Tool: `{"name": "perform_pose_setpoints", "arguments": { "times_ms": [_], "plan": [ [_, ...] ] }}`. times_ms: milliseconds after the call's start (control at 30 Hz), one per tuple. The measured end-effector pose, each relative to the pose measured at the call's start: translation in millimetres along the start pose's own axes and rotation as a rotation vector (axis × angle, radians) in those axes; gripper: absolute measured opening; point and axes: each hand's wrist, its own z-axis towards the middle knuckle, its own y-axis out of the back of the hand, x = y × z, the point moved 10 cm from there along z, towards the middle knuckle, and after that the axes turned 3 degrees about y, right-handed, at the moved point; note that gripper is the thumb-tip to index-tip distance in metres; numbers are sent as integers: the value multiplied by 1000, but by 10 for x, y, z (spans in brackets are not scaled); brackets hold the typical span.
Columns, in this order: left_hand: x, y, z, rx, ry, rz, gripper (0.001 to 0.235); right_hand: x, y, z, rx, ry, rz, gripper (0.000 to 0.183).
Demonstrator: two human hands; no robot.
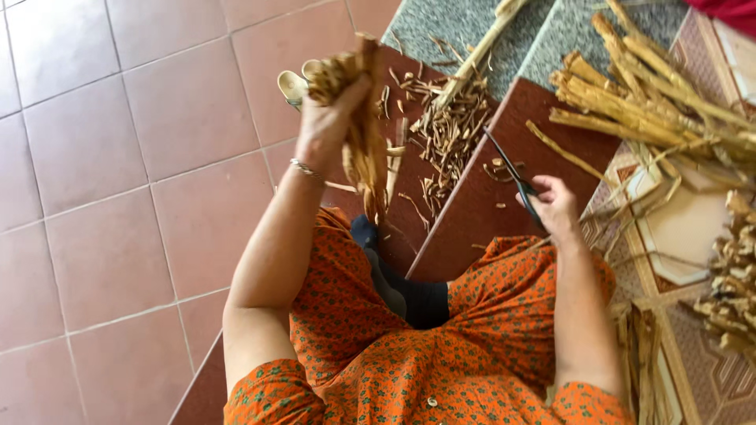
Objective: The person sits on the floor and uses scissors to trim and separate dried plant stalks. They repeatedly cut the stalks into smaller pieces and pull apart the fibers, accumulating a pile of trimmed material on the floor.
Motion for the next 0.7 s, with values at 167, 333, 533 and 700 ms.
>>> {"name": "perform_pose_setpoints", "arguments": {
  "times_ms": [167, 333, 533, 700],
  "plan": [
    [40, -455, -103, 162, 36, 87, 13, 1248, -494, -466, 321, 334, 624, 83],
    [-125, -661, -249, 199, -89, 158, 12, 2105, -858, -514, 262, 455, 477, 86],
    [-173, -624, -385, 182, -104, 178, 14, 2865, -884, -787, 55, 758, 37, 83],
    [-175, -653, -460, 239, -35, 131, 14, 3100, -837, -848, -33, 767, -117, 82]
  ]
}}
